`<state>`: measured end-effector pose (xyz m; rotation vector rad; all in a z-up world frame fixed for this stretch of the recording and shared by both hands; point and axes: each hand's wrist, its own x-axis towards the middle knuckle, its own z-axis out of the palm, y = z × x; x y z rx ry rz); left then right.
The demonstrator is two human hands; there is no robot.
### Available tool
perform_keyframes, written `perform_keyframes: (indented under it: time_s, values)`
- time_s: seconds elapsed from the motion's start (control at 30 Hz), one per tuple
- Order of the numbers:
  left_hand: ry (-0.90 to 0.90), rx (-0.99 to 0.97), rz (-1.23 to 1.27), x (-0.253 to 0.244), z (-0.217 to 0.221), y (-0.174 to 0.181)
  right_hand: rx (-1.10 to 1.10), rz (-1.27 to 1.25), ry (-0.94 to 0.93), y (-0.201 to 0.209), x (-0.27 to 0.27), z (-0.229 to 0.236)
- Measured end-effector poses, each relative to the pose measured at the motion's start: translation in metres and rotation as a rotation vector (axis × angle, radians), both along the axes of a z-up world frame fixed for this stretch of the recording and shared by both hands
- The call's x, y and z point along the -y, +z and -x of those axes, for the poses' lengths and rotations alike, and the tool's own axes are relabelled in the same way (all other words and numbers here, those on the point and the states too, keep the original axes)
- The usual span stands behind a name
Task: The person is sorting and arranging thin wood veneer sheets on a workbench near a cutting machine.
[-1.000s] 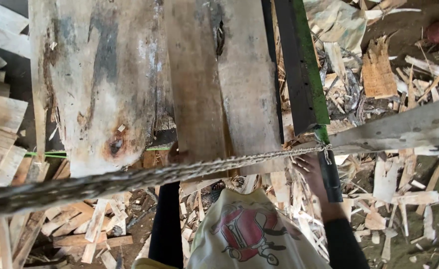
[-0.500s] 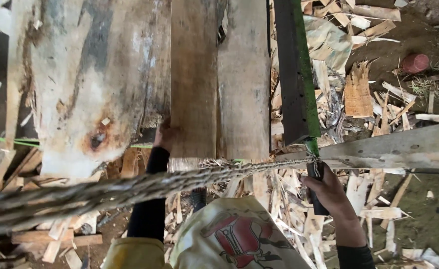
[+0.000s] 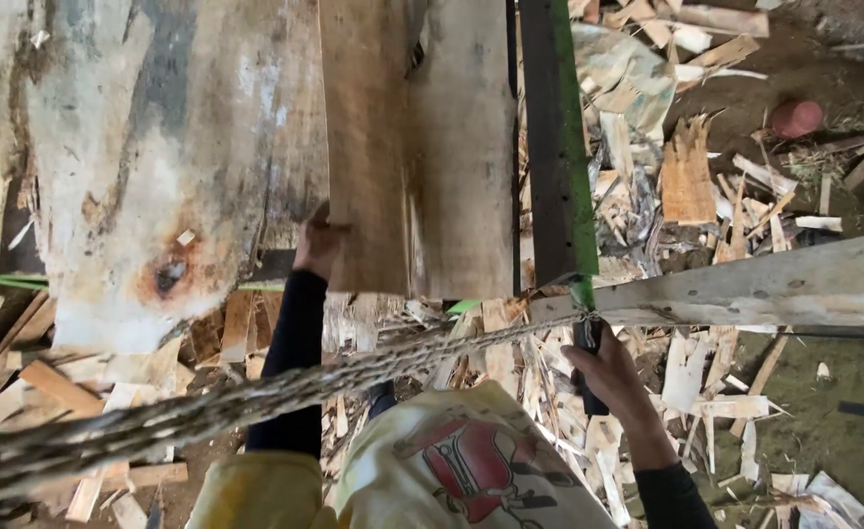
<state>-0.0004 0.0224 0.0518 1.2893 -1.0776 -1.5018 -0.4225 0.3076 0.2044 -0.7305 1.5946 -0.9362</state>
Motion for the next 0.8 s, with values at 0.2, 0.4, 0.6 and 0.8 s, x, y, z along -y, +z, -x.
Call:
perform_keyframes:
  time_s: [0.2,0.4,0.6,0.8]
  values:
    - [0.123,-0.570,-0.273,-0.021,0.003,0.028,-0.387,-0.211,0.017,0.001,0.004,0.013]
    - [-0.379,-0.700,0.148,-0.044,0.040,0.044,-0.425,-0.203,0.006,0.021,0.004,-0.001]
    - [-0.379,-0.157,0.410,-0.032,0.040,0.095,-0.227,-0.173,-0.040,0.013,0.004,-0.003]
    - [-0.188,-0.383,0.192,0.009,0.028,0.024,-0.266,-0.206,-0.043,0.010,0.004,-0.003]
